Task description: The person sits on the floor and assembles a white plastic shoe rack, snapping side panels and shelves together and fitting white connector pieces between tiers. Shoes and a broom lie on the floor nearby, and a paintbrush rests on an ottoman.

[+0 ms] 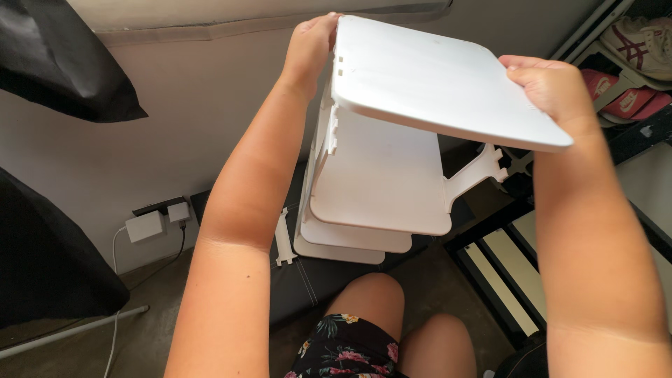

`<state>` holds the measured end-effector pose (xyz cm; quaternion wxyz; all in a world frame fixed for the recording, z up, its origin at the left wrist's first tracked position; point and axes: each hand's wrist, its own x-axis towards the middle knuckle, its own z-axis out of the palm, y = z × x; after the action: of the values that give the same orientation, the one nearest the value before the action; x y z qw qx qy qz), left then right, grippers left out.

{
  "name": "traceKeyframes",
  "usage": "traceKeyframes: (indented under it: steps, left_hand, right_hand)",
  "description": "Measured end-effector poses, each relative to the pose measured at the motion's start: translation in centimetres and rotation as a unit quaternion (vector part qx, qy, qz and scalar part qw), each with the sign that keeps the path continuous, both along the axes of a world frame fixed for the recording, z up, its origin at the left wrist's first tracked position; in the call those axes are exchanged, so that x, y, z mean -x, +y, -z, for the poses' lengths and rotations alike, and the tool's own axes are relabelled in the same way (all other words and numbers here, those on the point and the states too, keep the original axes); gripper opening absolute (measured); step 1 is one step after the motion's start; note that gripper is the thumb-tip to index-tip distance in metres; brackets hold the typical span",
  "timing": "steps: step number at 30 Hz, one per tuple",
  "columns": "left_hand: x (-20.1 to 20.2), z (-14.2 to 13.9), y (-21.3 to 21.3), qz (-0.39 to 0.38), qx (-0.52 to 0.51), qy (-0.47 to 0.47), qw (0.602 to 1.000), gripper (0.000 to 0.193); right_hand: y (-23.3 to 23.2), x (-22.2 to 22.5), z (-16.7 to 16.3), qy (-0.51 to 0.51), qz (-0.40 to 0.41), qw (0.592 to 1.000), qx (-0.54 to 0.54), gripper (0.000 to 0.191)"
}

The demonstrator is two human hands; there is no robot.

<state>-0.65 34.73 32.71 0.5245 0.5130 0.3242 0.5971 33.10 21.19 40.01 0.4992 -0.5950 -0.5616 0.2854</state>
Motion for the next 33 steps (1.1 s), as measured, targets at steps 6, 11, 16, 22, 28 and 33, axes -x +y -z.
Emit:
traceKeyframes:
  steps: [6,11,16,22,28,33]
  left_hand:
    - [0.1,-0.1,-0.5,0.005,-0.028,-0.033,0.999,0.027]
    - [0.2,-0.3,-1.3,-0.011,-0.014,-0.03,0.999,0.025]
    - [0.3,-0.5,-1.2,-0.02,0.007,-0.027,0.999,0.025]
    - [0.3,0.1,-0.1,-0.031,-0.01,-0.007,0.999,0.026]
    - [-0.4,-0.1,0.8,-0.034,0.027,0.039,0.998,0.027]
    - [-0.8,-0.7,0.8,-0.026,0.036,0.044,0.998,0.027]
  right_hand:
    - [-2.2,0.5,-0.7,-0.02,0.019,1.0,0.003,0.029]
    - [-2.8,1.4,-0.8,-0.011,0.012,1.0,0.003,0.031]
    - [-3.2,1.4,-0.6,-0.001,0.015,1.0,0.007,0.032]
    - [-2.7,0.6,-0.1,-0.039,0.001,0.999,-0.012,0.033]
    - [-2.7,-0.2,0.4,-0.015,-0.027,0.999,-0.026,0.034]
    - [-2.0,-0.1,0.8,-0.021,-0.006,1.0,-0.004,0.033]
